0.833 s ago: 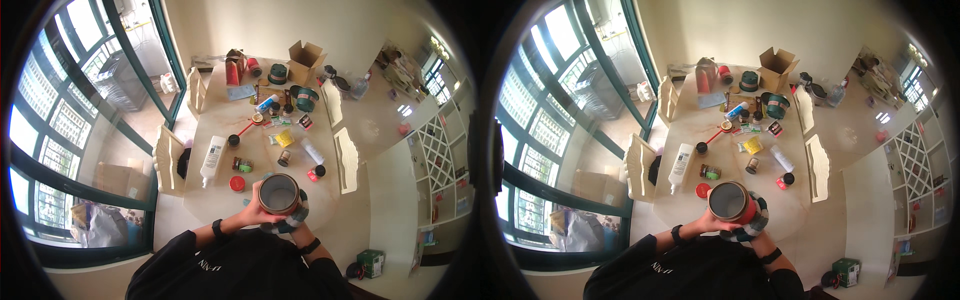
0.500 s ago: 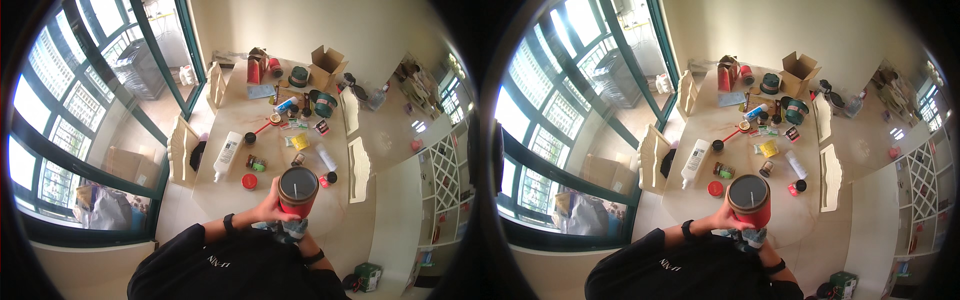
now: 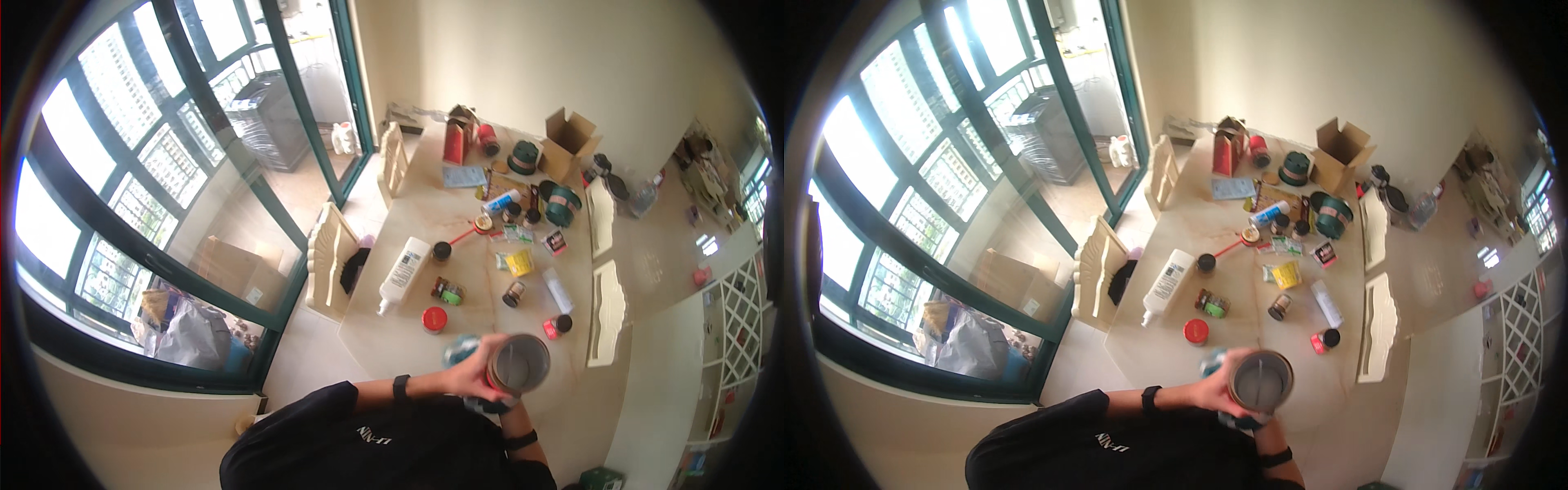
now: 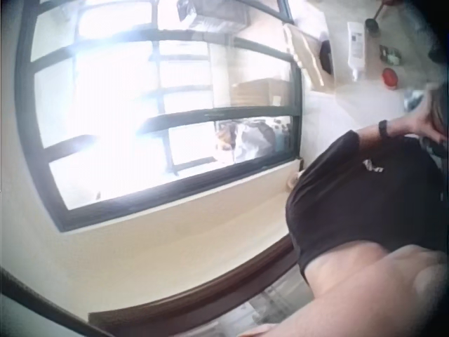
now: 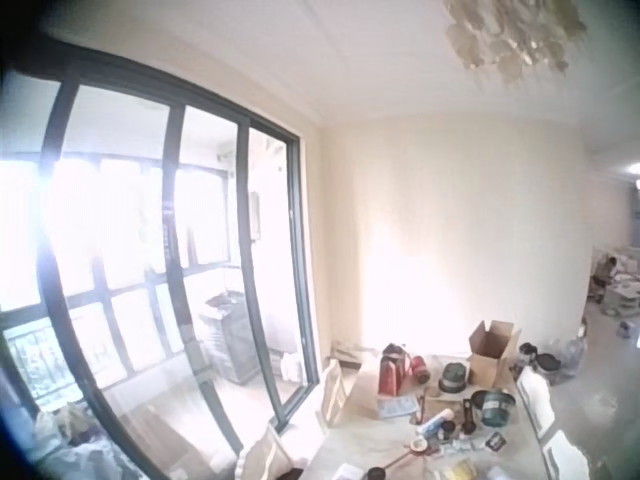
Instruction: The person wipes a canister with a cloth and places it into a box, then wipes a spray bottle and a jar before placing them on a shelf.
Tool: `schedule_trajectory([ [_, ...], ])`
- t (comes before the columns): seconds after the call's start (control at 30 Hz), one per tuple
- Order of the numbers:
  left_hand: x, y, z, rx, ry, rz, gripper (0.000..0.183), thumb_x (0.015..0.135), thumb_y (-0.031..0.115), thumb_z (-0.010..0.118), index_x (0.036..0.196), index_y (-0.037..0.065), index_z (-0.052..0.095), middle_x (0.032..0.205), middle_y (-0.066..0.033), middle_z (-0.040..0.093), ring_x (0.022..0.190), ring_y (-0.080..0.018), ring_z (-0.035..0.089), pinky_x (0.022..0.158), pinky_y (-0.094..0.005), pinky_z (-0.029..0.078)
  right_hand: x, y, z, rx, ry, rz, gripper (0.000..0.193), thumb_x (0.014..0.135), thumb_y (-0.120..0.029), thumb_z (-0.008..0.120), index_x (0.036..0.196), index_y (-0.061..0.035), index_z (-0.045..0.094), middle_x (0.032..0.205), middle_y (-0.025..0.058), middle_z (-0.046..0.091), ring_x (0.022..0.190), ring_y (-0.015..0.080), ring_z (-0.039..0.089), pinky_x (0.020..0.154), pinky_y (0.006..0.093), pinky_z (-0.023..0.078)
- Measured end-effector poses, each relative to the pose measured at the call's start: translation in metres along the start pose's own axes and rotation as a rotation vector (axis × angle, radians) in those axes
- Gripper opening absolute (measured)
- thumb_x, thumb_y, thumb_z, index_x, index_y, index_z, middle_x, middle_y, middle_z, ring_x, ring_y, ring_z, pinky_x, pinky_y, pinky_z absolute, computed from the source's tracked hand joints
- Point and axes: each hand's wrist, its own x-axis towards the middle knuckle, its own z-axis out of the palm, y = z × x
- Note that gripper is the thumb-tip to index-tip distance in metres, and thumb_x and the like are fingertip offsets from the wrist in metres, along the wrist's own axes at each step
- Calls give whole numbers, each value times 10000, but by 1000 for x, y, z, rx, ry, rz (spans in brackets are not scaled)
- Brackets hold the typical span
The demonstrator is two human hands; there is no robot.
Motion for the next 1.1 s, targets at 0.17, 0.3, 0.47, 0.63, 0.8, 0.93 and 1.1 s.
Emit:
schedule_trajectory([
  [0.17, 12, 9, -21, -107, -43, -53, 1066, 673, 233, 838, 1411, 17, 100, 1389, -152, 281, 1328, -219, 271, 1086, -351, 250, -21, 33, -37, 9, -136, -68, 273, 755, -104, 679, 994, -41, 564, 1003, 62, 592, 903, 160, 576, 758, 315, 482],
  [0.3, 16, -11, -32, -177, 80, -126, 1078, 698, 249, 810, 1446, 21, 68, 1430, -126, 222, 1356, -212, 216, 1114, -357, 187, -83, 81, -116, -2, -259, -137, 279, 753, -104, 680, 998, -40, 563, 1007, 62, 591, 905, 160, 576, 759, 315, 482],
  [0.47, 21, -5, -26, -236, 19, -103, 1088, 690, 250, 819, 1450, 35, 70, 1434, -104, 216, 1358, -193, 209, 1112, -355, 195, -36, 89, -95, -6, -321, -167, 285, 752, -105, 682, 1002, -39, 561, 1012, 63, 589, 907, 161, 576, 760, 315, 482],
  [0.63, 33, -1, -27, -274, 140, 26, 1018, 650, 236, 838, 1427, 49, 208, 1408, -103, 304, 1328, -205, 276, 1100, -369, 226, 0, 78, -72, -10, -334, -165, 292, 751, -106, 684, 1006, -39, 560, 1017, 64, 588, 909, 161, 576, 761, 315, 482],
  [0.8, 29, -13, -37, -169, 81, -65, 974, 669, 246, 828, 1415, 36, 238, 1404, -105, 324, 1317, -199, 298, 1097, -364, 241, -80, 83, -119, -29, -322, -142, 299, 749, -106, 686, 1011, -38, 558, 1022, 65, 587, 912, 161, 576, 762, 315, 482],
  [0.93, 29, -14, -31, -341, -1, -177, 1023, 680, 243, 824, 1434, 43, 163, 1410, -105, 312, 1325, -196, 284, 1102, -355, 230, -64, 75, -91, -45, -297, -135, 304, 748, -106, 687, 1014, -37, 557, 1026, 65, 586, 913, 162, 575, 763, 315, 482],
  [1.1, 40, 4, -27, -320, -6, -63, 1106, 671, 217, 825, 1457, 46, 65, 1435, -101, 275, 1334, -190, 271, 1103, -355, 228, 11, 42, -42, -61, -228, -119, 311, 747, -107, 689, 1018, -37, 556, 1030, 66, 585, 916, 162, 575, 764, 315, 482],
])
